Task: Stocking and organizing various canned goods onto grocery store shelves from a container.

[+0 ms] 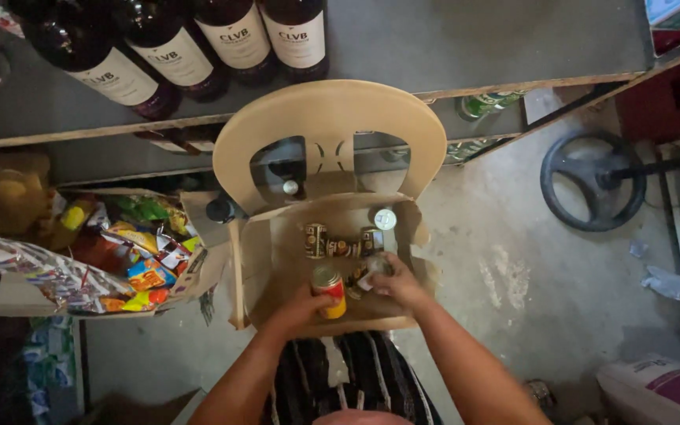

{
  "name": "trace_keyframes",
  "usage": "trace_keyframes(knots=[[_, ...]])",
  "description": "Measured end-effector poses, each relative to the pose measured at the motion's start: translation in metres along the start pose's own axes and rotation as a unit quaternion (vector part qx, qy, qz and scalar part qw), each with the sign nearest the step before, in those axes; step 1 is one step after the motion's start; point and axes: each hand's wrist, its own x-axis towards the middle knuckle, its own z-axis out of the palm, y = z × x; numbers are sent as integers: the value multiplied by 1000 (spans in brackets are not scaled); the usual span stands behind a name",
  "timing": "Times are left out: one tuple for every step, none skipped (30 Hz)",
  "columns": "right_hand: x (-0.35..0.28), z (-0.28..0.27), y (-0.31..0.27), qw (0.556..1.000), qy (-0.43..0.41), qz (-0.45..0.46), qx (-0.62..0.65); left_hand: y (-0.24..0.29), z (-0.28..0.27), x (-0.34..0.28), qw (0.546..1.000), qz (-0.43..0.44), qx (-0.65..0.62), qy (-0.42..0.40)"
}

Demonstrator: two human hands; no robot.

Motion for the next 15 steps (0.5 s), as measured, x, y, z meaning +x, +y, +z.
trace_keyframes(knots=[[3,7,3,1000,1,0,2,0,1,4,1000,-2,1,-1],[7,14,6,984,51,-67,-160,-1,0,10,1000,13,-9,-2],[8,21,15,935,97,-126,-316,-7,1,12,1000,23,-22,-1],[18,15,32,937,98,-119,-313,-15,0,23,1000,16,-23,-2],[28,10,50,887,129,-152,-416,-23,-1,33,1000,-5,-8,28],[37,5,68,824,157,-183,-513,-32,-3,43,998,-26,6,58],[38,9,67,825,155,-180,-513,-24,1,40,998,-30,5,58],[38,13,64,821,126,-190,-524,-16,4,36,996,-24,5,81],[40,17,60,815,96,-203,-534,-5,6,34,994,-16,6,104],[42,22,50,816,94,-202,-534,-19,1,44,994,-18,4,106],[42,27,42,810,82,-205,-543,-35,-4,53,996,0,-11,83],[42,33,33,804,70,-208,-552,-51,-8,62,998,19,-25,61],[61,14,44,805,67,-207,-552,-51,-10,61,997,17,-27,64],[78,-5,55,766,125,-269,-570,-50,-12,60,997,5,-5,75],[99,-23,64,720,182,-331,-582,-48,-15,59,996,-4,17,88]])
